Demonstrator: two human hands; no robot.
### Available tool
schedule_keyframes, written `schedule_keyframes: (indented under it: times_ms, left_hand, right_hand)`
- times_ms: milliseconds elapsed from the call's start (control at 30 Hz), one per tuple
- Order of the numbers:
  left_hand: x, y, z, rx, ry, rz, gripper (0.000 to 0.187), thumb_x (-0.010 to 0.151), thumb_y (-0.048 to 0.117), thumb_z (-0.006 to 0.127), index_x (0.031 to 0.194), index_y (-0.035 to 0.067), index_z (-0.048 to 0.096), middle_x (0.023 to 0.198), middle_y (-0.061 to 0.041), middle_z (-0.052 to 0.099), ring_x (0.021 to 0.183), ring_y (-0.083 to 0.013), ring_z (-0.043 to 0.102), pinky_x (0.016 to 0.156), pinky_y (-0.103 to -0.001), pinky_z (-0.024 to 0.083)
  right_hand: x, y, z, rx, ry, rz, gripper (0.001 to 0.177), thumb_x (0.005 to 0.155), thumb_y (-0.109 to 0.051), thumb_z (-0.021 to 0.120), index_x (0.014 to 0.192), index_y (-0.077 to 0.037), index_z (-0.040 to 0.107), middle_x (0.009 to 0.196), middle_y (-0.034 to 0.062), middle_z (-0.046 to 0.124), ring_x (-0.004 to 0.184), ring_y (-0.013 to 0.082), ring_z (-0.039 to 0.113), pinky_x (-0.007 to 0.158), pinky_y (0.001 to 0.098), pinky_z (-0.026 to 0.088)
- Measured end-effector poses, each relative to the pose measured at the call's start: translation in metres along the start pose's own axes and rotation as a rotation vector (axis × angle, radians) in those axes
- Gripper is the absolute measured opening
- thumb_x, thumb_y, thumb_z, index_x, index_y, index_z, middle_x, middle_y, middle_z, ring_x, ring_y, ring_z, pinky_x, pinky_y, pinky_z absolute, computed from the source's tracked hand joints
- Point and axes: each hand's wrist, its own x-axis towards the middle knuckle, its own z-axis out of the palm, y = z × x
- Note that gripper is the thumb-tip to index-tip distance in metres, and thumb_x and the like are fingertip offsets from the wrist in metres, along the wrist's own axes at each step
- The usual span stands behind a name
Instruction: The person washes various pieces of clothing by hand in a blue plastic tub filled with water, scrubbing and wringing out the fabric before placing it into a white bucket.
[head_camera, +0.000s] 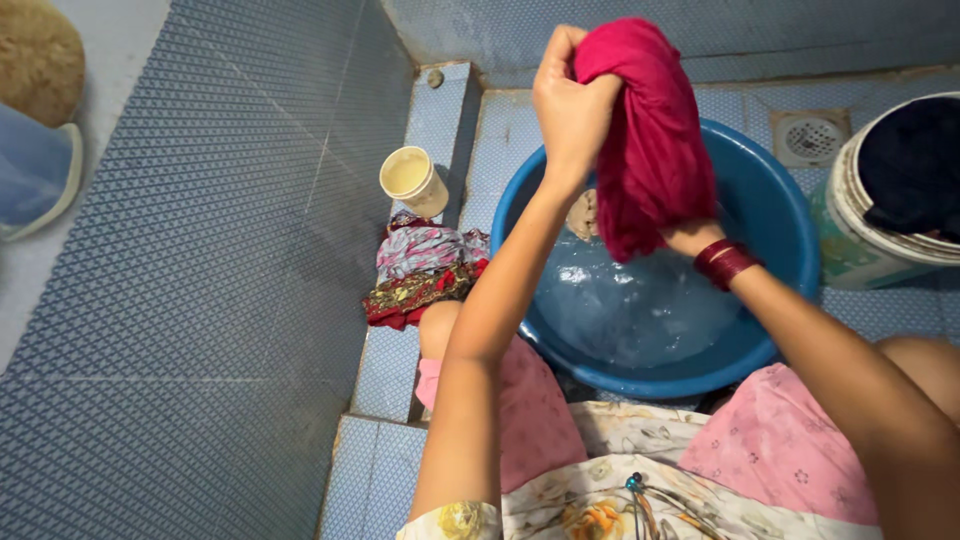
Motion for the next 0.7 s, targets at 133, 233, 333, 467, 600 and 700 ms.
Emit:
schedule_keyframes:
  times_ms: [133, 233, 333, 467, 600, 700]
  left_hand:
    - [-0.022, -0.081, -0.009, 0.366, -0.123, -0.142, 0.019, 0.074, 0.004, 0.069, 0.087, 0.002, 0.056, 0.073, -0.008, 0.060, 0.070, -0.0151, 0.056, 0.068, -0.029, 0.051]
    - [-0.053, -0.158, -0.032, 0.636, -0.378, -0.256, 0.035, 0.075, 0.014, 0.073, 0.106, 0.005, 0.057, 0.092, -0.019, 0.070, 0.087, -0.0346, 0.068, 0.080, -0.043, 0.056]
    - [-0.087, -0.207, -0.058, 1.069, -0.858, -0.344, 0.099, 0.058, 0.020, 0.093, 0.142, 0.005, 0.042, 0.143, -0.036, 0.045, 0.128, -0.0506, 0.048, 0.099, -0.045, 0.047]
    - [-0.113, -0.216, -0.072, 0.841, -1.230, -0.301, 0.103, 0.075, 0.050, 0.088, 0.150, 0.000, 0.038, 0.149, -0.028, 0.052, 0.138, -0.0396, 0.050, 0.113, -0.042, 0.042]
    - [-0.135, -0.169, -0.080, 0.745, -1.364, -0.474, 0.115, 0.075, 0.055, 0.082, 0.161, 0.001, 0.026, 0.143, -0.029, 0.057, 0.132, -0.0386, 0.058, 0.111, -0.040, 0.046]
    - [-0.163, -0.151, -0.088, 0.665, -1.235, -0.551, 0.131, 0.068, 0.053, 0.085, 0.161, -0.001, 0.010, 0.136, -0.031, 0.057, 0.127, -0.0396, 0.060, 0.106, -0.041, 0.048]
  right_hand:
    - [-0.028, 0.021, -0.021, 0.417, -0.088, 0.297, 0.061, 0.095, -0.040, 0.063, 0.144, -0.003, 0.054, 0.138, 0.0218, 0.059, 0.125, 0.0369, 0.055, 0.105, 0.0486, 0.043]
    - [-0.032, 0.025, -0.034, 0.530, -0.407, 0.539, 0.046, 0.099, -0.038, 0.064, 0.126, -0.002, 0.072, 0.114, 0.0177, 0.076, 0.100, 0.0338, 0.072, 0.093, 0.0527, 0.053]
    - [-0.032, 0.025, -0.039, 0.861, -0.548, 0.831, 0.039, 0.101, -0.027, 0.059, 0.119, 0.003, 0.075, 0.103, 0.0229, 0.078, 0.085, 0.0399, 0.073, 0.083, 0.0644, 0.053]
    - [-0.018, -0.011, -0.054, 1.326, -0.353, 1.168, 0.033, 0.096, -0.023, 0.050, 0.126, -0.018, 0.063, 0.106, 0.0074, 0.072, 0.087, 0.0235, 0.072, 0.073, 0.0526, 0.062]
    - [0.004, -0.065, -0.089, 1.473, -0.374, 1.228, 0.035, 0.096, -0.035, 0.051, 0.127, -0.020, 0.059, 0.101, 0.0052, 0.072, 0.078, 0.0255, 0.073, 0.067, 0.0443, 0.061]
    - [0.004, -0.092, -0.119, 1.635, -0.354, 1.052, 0.036, 0.098, -0.039, 0.061, 0.124, -0.015, 0.061, 0.096, 0.0018, 0.073, 0.075, 0.0205, 0.071, 0.064, 0.0374, 0.062]
